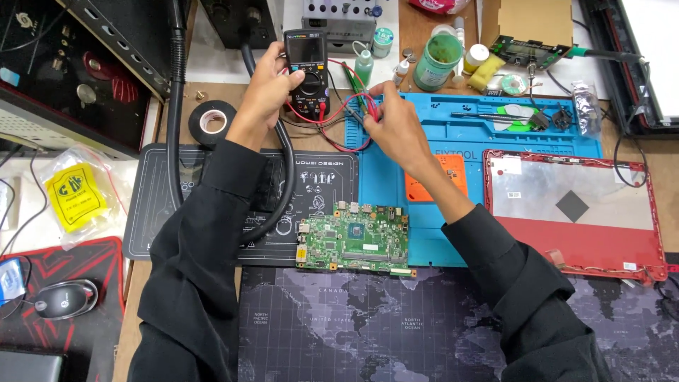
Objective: Inspecting and testing a laptop motherboard and associated components using a multimeter on a repair bench.
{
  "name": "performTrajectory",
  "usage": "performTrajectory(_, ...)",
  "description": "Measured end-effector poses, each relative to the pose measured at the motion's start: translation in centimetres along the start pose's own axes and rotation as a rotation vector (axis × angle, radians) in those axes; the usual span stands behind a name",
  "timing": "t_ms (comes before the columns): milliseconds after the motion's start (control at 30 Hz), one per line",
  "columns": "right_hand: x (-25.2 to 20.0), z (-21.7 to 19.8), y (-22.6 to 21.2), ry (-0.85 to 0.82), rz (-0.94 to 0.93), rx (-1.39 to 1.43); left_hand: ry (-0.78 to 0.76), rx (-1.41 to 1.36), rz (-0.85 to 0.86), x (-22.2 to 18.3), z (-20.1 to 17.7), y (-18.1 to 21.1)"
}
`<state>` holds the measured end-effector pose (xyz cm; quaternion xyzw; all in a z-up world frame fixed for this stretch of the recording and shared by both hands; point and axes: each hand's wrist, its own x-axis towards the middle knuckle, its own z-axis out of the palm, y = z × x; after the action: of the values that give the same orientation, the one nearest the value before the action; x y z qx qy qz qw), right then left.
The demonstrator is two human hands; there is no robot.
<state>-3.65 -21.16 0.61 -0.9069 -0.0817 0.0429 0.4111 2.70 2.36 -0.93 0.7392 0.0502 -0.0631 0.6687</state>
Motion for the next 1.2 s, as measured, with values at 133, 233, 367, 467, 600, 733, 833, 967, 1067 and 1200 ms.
performTrajectory(133,-0.7,-0.5,-0.2,-0.012,-0.024,0.018,0.074,0.107,0.136,0.1,0.3,-1.3)
performTrajectory(233,-2.4,-1.8,-1.0,-0.065,0.029,0.036,0.121,0.304,0.309,-3.1,1.3,-0.9)
performTrajectory(367,-5.6,-3.5,-0.4,-0.027,-0.165,-0.147,0.12,0.649,0.481,-8.5,3.2,-1.4)
performTrajectory(467,-9.1,-4.8,-1.0,-0.134,-0.308,-0.225,-0.012,0.787,0.542,-12.2,3.5,-2.1)
performTrajectory(600,-13.8,-4.9,-0.7,-0.412,-0.432,-0.494,-0.286,0.84,0.678,-14.4,2.6,-1.3)
performTrajectory(733,-16.0,-3.4,0.7,-0.416,-0.46,-0.601,-0.377,0.859,0.649,-14.1,3.0,-2.0)
performTrajectory(833,-15.8,-3.0,1.4,-0.416,-0.452,-0.596,-0.445,0.799,0.581,-14.4,3.1,-1.1)
performTrajectory(967,-15.2,-2.6,2.6,-0.4,-0.455,-0.577,-0.451,0.825,0.591,-14.9,3.2,-0.3)
performTrajectory(1067,-14.5,-2.4,3.5,-0.403,-0.441,-0.547,-0.46,0.803,0.578,-15.0,3.0,0.3)
performTrajectory(1200,-14.5,-2.6,3.3,-0.414,-0.425,-0.523,-0.496,0.788,0.489,-15.1,3.0,0.8)
